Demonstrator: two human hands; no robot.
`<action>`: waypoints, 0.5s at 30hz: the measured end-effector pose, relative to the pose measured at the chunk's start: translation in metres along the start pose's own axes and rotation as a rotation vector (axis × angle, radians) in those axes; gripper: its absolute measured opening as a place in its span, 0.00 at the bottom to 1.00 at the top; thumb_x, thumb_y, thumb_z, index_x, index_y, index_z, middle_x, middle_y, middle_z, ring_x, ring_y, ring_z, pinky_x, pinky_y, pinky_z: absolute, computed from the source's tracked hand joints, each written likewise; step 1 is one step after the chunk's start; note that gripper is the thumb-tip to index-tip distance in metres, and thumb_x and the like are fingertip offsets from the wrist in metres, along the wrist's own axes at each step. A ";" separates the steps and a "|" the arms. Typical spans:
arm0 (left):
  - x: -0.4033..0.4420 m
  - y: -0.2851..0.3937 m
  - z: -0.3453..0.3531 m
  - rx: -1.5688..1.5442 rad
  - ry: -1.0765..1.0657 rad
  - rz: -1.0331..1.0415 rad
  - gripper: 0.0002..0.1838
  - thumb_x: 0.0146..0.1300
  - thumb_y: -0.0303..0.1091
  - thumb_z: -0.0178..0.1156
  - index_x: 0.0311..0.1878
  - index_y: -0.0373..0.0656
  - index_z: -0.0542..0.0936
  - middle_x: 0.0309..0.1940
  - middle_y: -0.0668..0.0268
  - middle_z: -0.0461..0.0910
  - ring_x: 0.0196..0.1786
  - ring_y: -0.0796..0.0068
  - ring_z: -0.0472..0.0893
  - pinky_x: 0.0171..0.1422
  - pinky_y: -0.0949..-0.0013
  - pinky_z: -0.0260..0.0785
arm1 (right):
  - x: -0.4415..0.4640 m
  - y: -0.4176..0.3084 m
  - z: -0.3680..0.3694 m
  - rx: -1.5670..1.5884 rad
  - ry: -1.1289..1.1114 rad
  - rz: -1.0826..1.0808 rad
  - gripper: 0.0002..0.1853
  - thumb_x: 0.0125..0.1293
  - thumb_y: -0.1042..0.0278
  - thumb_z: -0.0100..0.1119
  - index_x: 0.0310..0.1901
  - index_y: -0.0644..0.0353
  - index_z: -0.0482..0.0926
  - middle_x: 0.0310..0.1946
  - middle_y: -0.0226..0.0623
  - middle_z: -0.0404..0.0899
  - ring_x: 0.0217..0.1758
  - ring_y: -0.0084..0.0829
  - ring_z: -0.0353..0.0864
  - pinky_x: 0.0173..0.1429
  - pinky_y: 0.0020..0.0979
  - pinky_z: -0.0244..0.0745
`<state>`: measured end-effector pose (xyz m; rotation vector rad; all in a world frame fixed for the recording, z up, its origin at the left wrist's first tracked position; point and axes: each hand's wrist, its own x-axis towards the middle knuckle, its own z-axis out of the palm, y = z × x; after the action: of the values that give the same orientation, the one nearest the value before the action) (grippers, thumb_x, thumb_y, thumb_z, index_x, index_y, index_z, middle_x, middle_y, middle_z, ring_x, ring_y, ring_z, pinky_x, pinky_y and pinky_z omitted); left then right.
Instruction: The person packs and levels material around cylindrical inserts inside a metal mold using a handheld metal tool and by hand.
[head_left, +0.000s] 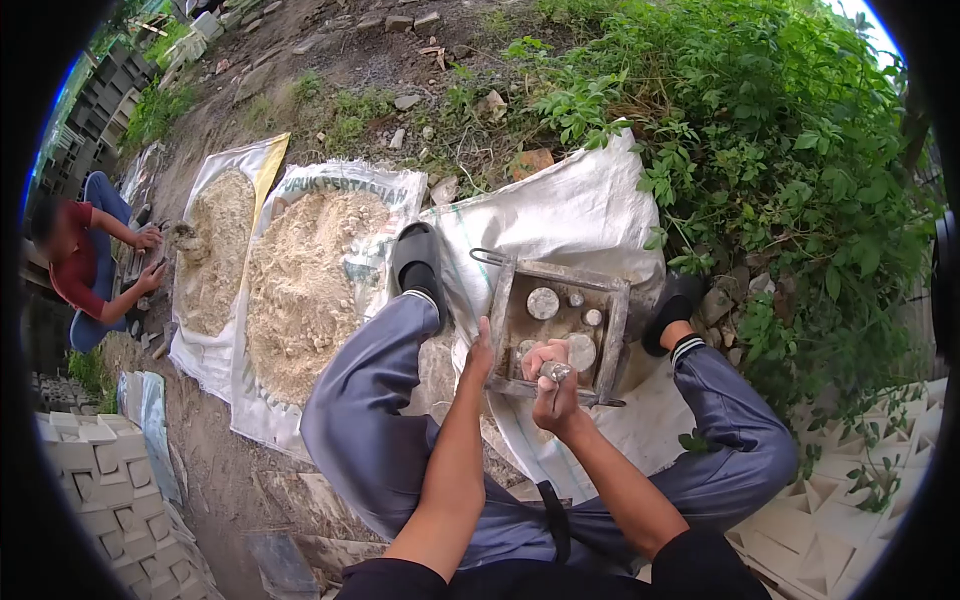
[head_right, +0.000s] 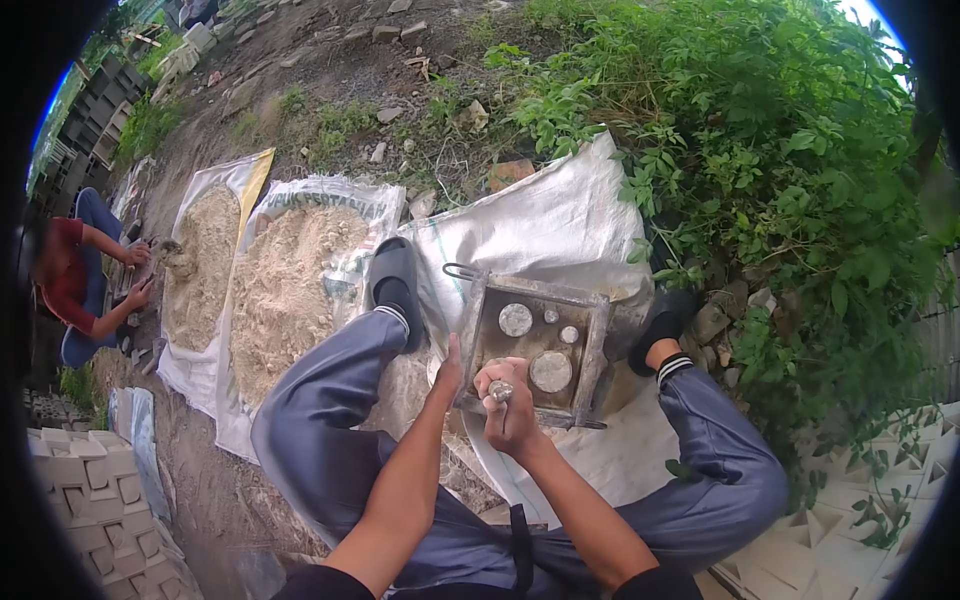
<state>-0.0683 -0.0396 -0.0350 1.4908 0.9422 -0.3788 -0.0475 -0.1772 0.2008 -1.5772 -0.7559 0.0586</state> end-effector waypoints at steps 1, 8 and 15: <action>0.000 0.010 0.002 0.001 0.001 -0.016 0.57 0.60 0.78 0.21 0.67 0.28 0.61 0.66 0.40 0.62 0.72 0.50 0.58 0.75 0.63 0.46 | 0.002 0.005 0.000 -0.017 -0.030 0.081 0.17 0.73 0.53 0.41 0.36 0.59 0.68 0.30 0.34 0.69 0.32 0.35 0.65 0.53 0.36 0.56; -0.045 0.053 -0.008 0.026 0.027 -0.102 0.58 0.59 0.78 0.22 0.66 0.27 0.64 0.65 0.39 0.63 0.72 0.49 0.59 0.74 0.62 0.48 | 0.000 0.004 0.008 0.138 0.176 0.129 0.19 0.73 0.49 0.41 0.38 0.60 0.63 0.29 0.33 0.63 0.30 0.24 0.62 0.38 0.28 0.62; 0.017 -0.005 0.007 0.019 -0.001 -0.034 0.59 0.57 0.80 0.19 0.66 0.27 0.64 0.64 0.37 0.64 0.70 0.46 0.61 0.73 0.60 0.49 | -0.005 0.000 0.015 0.090 0.207 0.079 0.18 0.73 0.51 0.41 0.38 0.60 0.63 0.29 0.33 0.63 0.32 0.24 0.62 0.37 0.27 0.61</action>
<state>-0.0600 -0.0418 -0.0520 1.4929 0.9662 -0.4137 -0.0582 -0.1668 0.1965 -1.5002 -0.5228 -0.0130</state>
